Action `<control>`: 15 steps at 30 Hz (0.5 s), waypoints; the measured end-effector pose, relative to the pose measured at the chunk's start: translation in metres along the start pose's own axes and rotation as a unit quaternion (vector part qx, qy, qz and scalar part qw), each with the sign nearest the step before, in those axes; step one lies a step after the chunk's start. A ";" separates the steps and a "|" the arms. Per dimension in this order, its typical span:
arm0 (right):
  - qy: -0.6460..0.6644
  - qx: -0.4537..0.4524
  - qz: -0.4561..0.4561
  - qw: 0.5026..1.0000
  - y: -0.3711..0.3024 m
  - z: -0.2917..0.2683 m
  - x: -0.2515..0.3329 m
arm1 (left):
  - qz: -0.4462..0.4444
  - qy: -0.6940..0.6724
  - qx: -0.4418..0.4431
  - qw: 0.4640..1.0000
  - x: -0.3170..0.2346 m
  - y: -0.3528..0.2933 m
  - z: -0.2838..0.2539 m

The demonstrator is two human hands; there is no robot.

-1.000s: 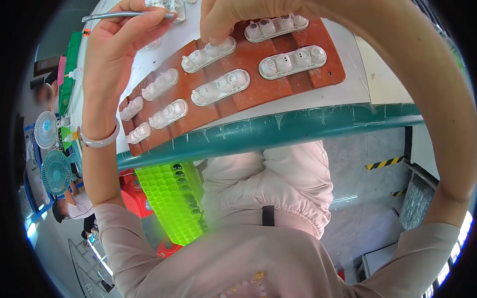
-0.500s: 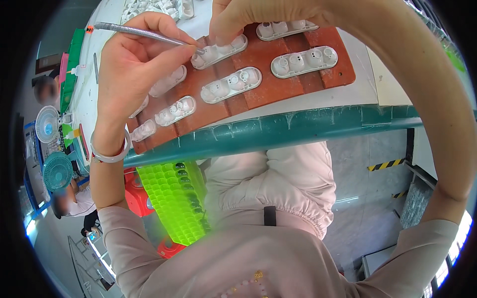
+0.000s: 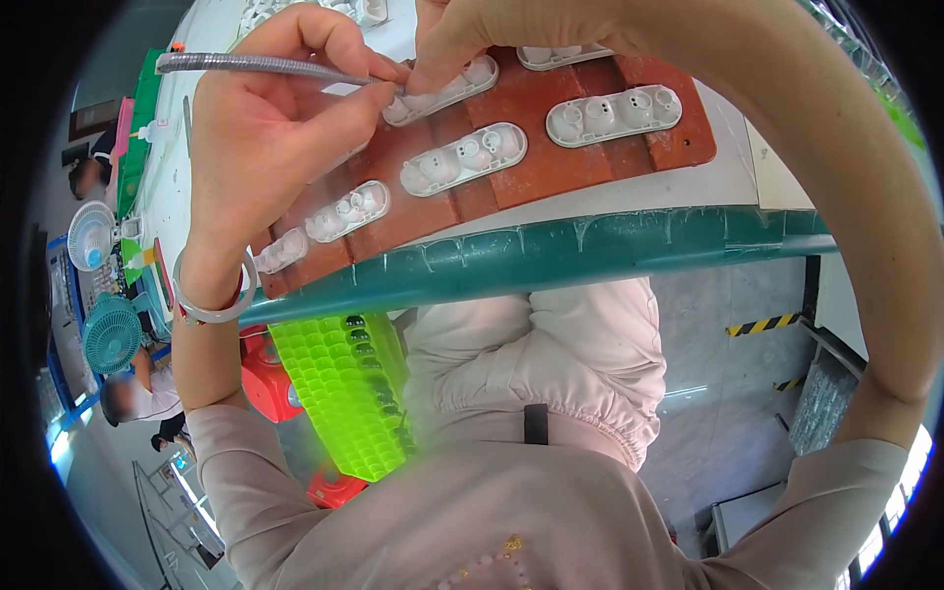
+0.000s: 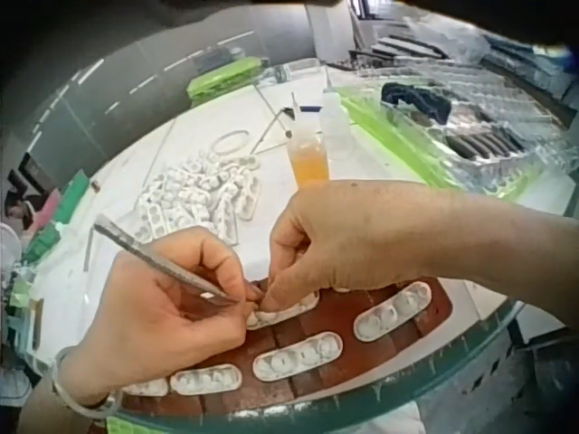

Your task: The person is assembling small white electronic or plastic components into a red tray using a pick tool.

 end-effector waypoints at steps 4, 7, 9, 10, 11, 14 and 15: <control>0.019 0.012 0.014 1.000 -0.001 -0.002 -0.002 | -0.286 0.087 -0.176 0.938 -0.026 0.034 0.024; 0.011 0.013 0.052 0.998 -0.001 -0.001 0.008 | -0.493 0.242 -0.336 0.765 -0.058 0.041 0.016; 0.016 0.014 0.054 0.998 -0.001 -0.001 0.011 | -0.457 0.277 -0.361 0.764 -0.067 0.043 0.015; 0.019 0.017 0.049 0.998 0.000 -0.001 0.012 | -0.490 0.261 -0.366 0.747 -0.067 0.043 0.019; 0.021 0.020 0.043 0.999 0.001 -0.001 0.012 | -0.521 0.244 -0.371 0.729 -0.067 0.041 0.023; 0.029 0.028 0.000 0.999 0.007 0.002 0.002 | -0.552 0.204 -0.336 0.735 -0.057 0.036 0.028; 0.028 0.028 -0.001 0.999 0.007 0.002 0.001 | -0.559 0.180 -0.330 0.740 -0.055 0.034 0.029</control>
Point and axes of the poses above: each hand's wrist, its own y-axis towards the middle knuckle, its own z-axis out of the palm, x = y × z, the point moved 2 cm from there along y, towards the middle knuckle, and after that the axes turned 12 degrees about -y, right-handed, at the moved point
